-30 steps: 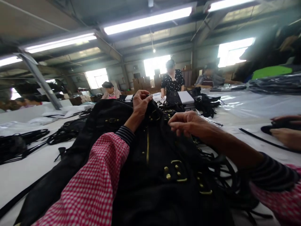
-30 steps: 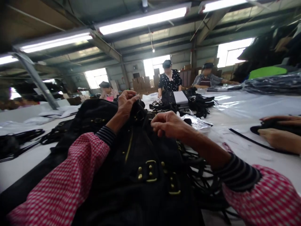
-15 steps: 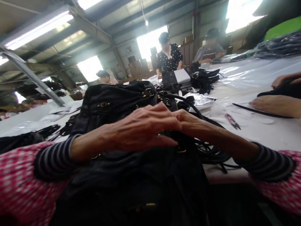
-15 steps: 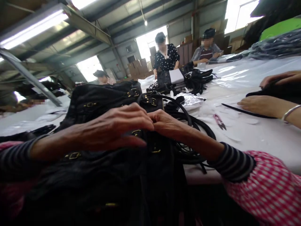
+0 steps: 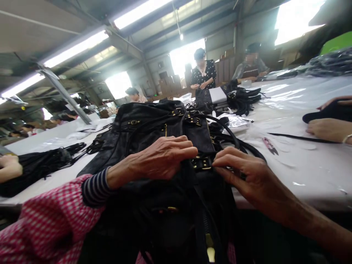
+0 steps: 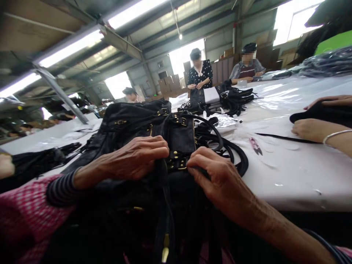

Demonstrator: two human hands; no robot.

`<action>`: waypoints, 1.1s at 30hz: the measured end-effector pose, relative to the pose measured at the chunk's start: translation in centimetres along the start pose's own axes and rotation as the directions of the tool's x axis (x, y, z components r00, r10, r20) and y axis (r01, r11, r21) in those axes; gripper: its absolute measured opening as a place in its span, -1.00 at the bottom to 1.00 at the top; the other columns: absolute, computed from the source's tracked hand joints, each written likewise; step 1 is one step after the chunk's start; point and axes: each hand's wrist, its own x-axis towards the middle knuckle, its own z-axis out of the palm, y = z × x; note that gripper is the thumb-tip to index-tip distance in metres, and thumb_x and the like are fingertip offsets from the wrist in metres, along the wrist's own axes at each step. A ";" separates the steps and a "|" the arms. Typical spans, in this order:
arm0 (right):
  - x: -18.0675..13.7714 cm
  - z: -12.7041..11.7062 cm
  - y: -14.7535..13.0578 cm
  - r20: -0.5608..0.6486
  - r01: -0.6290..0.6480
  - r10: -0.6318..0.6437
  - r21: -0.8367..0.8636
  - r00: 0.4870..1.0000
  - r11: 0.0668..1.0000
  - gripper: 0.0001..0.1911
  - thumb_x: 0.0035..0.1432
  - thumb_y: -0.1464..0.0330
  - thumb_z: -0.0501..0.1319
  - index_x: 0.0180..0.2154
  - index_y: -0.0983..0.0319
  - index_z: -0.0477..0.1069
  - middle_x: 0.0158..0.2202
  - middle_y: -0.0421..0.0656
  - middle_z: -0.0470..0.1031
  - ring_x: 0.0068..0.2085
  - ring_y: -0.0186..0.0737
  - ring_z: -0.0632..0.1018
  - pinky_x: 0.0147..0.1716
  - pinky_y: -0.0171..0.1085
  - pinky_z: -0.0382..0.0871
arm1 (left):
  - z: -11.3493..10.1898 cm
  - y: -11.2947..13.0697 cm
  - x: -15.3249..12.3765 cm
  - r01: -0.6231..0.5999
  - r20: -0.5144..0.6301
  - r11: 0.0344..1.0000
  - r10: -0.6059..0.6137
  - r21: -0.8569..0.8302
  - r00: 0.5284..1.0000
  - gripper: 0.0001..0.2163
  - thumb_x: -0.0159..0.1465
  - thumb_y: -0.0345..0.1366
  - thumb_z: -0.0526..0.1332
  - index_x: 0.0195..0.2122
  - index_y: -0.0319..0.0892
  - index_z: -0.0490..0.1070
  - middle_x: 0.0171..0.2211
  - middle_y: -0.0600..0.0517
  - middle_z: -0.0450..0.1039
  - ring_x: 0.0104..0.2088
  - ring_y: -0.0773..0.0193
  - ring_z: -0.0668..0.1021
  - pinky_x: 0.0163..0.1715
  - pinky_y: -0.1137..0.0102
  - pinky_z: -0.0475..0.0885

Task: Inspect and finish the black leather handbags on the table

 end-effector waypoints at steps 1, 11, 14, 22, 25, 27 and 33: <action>-0.5 0.1 -0.2 0.031 -0.026 0.024 0.044 0.999 0.999 -0.82 0.39 0.38 0.15 -0.24 0.18 0.52 -0.19 -0.14 0.51 -0.17 -0.22 0.53 -0.16 -0.25 0.40 | 0.0 -0.2 -0.1 0.021 -0.018 0.998 -0.022 -0.052 1.000 -0.75 0.15 -0.58 0.05 -0.23 -0.11 0.30 -0.25 -0.02 0.44 -0.19 0.18 0.44 -0.20 0.32 0.37; -0.4 1.4 -1.2 0.100 -0.101 0.077 0.267 0.992 0.958 -0.87 0.36 0.36 0.19 -0.17 0.15 0.53 -0.18 -0.16 0.54 -0.18 -0.23 0.56 -0.19 -0.29 0.42 | 2.6 -1.2 -3.3 0.102 -0.484 0.688 -0.601 -0.719 0.636 -0.85 0.14 -0.48 0.31 -0.48 -0.14 0.36 -0.37 0.01 0.37 -0.31 0.22 0.46 -0.28 0.34 0.40; 1.0 1.9 -1.2 0.073 -0.067 0.049 0.270 0.996 0.960 -0.86 0.36 0.36 0.18 -0.15 0.15 0.53 -0.17 -0.15 0.54 -0.18 -0.21 0.54 -0.19 -0.28 0.41 | 3.1 -1.2 -3.1 0.036 -0.508 0.631 -0.656 -0.775 0.559 -0.81 0.09 -0.47 0.39 -0.51 -0.15 0.37 -0.39 0.03 0.36 -0.29 0.23 0.47 -0.24 0.34 0.43; 3.1 3.4 -4.2 0.278 -0.266 0.140 0.493 0.950 0.828 -0.77 0.34 0.14 0.24 -0.14 0.14 0.53 -0.45 -0.26 0.38 -0.47 -0.35 0.36 -0.53 -0.39 0.22 | 3.9 -1.3 -3.3 0.030 -0.471 0.566 -0.713 -0.824 0.519 -0.76 0.09 -0.44 0.40 -0.54 -0.17 0.32 -0.36 0.03 0.38 -0.26 0.25 0.48 -0.17 0.35 0.43; 2.8 3.2 -6.5 0.505 -0.446 0.122 0.593 0.855 0.671 -0.63 0.25 0.01 0.29 -0.20 0.17 0.54 -0.51 -0.27 0.31 -0.55 -0.39 0.27 -0.62 -0.40 0.09 | 4.2 -1.1 -3.3 0.060 -0.476 0.588 -0.707 -0.807 0.523 -0.78 0.10 -0.46 0.37 -0.52 -0.16 0.31 -0.34 0.02 0.41 -0.26 0.25 0.49 -0.18 0.36 0.42; 2.4 3.2 -7.6 0.618 -0.553 0.089 0.619 0.781 0.558 -0.60 0.16 -0.02 0.36 -0.25 0.20 0.53 -0.47 -0.24 0.35 -0.52 -0.40 0.29 -0.60 -0.41 0.11 | 4.3 -0.9 -3.1 0.087 -0.488 0.623 -0.684 -0.777 0.542 -0.81 0.09 -0.49 0.33 -0.51 -0.16 0.32 -0.33 0.02 0.42 -0.26 0.25 0.50 -0.20 0.36 0.42; 0.7 4.1 -8.5 0.688 -0.686 0.123 0.658 0.716 0.311 -0.55 -0.05 0.07 0.53 -0.30 0.22 0.46 -0.33 -0.17 0.45 -0.34 -0.29 0.45 -0.37 -0.37 0.34 | 3.6 -0.4 -2.9 0.127 -0.509 0.757 -0.542 -0.641 0.669 -0.84 0.18 -0.57 0.19 -0.38 -0.15 0.41 -0.25 -0.01 0.51 -0.18 0.21 0.54 -0.07 0.30 0.44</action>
